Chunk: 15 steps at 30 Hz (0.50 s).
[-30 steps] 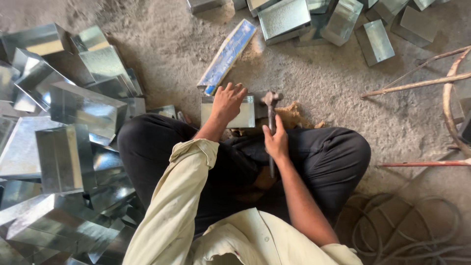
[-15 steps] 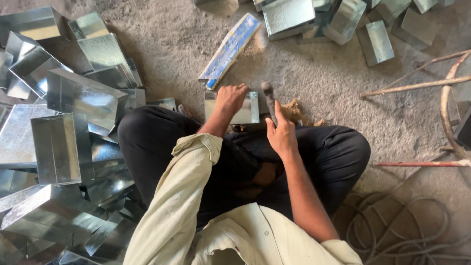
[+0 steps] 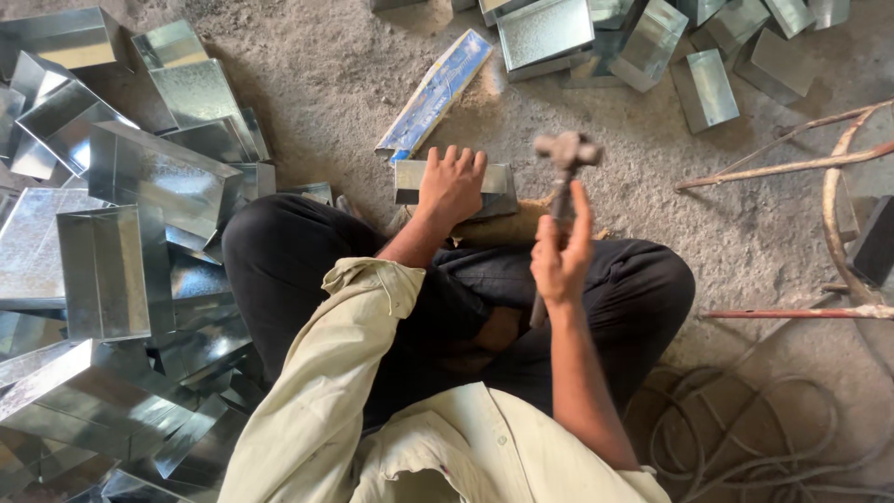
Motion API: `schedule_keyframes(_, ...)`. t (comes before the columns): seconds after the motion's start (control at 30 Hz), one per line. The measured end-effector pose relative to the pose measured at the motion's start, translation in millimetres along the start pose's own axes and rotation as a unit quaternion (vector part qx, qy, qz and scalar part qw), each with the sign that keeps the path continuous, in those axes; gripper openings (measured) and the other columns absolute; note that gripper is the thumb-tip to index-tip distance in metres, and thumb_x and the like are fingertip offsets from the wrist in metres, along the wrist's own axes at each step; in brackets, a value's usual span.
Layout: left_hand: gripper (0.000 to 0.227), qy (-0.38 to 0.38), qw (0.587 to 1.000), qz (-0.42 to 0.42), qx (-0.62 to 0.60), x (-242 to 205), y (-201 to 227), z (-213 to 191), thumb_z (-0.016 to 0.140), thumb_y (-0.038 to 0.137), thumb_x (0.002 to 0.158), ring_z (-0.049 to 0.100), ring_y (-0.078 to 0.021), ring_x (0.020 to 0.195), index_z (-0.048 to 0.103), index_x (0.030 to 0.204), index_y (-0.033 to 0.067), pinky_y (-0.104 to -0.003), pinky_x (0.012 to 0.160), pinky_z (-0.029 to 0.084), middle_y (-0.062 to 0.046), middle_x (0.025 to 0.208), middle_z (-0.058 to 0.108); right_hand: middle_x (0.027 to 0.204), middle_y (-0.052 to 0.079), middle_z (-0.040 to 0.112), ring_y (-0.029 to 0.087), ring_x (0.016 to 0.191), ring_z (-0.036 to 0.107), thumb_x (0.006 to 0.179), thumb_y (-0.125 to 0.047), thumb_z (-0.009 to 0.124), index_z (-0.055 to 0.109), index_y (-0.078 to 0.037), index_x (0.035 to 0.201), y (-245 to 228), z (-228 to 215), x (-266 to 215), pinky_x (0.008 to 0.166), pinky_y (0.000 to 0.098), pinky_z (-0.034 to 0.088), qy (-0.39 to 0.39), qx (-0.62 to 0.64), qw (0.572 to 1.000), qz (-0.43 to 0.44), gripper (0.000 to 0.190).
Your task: The person sits cross-legged on the floor and uses a hammer to repeatedly strike the edges of small rectangular metal boxes. The person picks up a box, places it on a wooden block, hammers it, and then sets it aside, repeating this process with multiple boxes.
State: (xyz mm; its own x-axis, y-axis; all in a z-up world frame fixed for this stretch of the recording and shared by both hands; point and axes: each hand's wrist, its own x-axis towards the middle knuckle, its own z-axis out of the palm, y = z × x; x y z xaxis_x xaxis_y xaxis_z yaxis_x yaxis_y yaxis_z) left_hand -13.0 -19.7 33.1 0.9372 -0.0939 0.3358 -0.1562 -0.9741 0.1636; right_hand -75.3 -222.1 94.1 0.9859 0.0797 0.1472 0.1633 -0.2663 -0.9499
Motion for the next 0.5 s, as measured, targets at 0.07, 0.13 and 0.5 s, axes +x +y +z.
schedule_keyframes(0.07, 0.019, 0.010, 1.000, -0.001, 0.012, -4, 1, 7, 0.058, 0.020, 0.083, 0.061, -0.0237, 0.094, 0.065, 0.099, 0.0122, -0.046, 0.086, 0.044, -0.004, 0.092, 0.065, 0.073, -0.001, 0.055, 0.005, 0.054, 0.045, 0.114, -0.022, 0.054, 0.032, -0.015, 0.166, -12, -11, 2, 0.051, 0.0219, 0.039, 0.005, 0.031, 0.997, -0.064, 0.057)
schedule_keyframes(0.13, 0.011, 0.036, 0.999, 0.002, 0.014, -5, -1, 15, 0.058, 0.019, 0.091, 0.060, -0.0237, 0.093, 0.064, 0.098, 0.0123, -0.045, 0.087, 0.044, -0.004, 0.092, 0.064, 0.083, -0.001, 0.061, 0.006, 0.058, 0.053, 0.113, -0.019, 0.052, 0.032, -0.015, 0.165, -9, -5, 9, 0.052, 0.0218, 0.046, 0.015, -0.059, 0.989, -0.138, 0.055)
schedule_keyframes(0.5, 0.007, 0.048, 0.998, -0.008, 0.040, -9, 6, 26, 0.059, 0.019, 0.091, 0.059, -0.0233, 0.090, 0.063, 0.094, 0.0146, -0.044, 0.087, 0.044, -0.003, 0.087, 0.062, 0.098, 0.007, 0.065, 0.012, 0.074, 0.063, 0.107, -0.014, 0.056, 0.038, -0.011, 0.158, -3, -7, 15, 0.065, 0.0294, 0.053, -0.027, -0.169, 0.983, -0.064, 0.055)
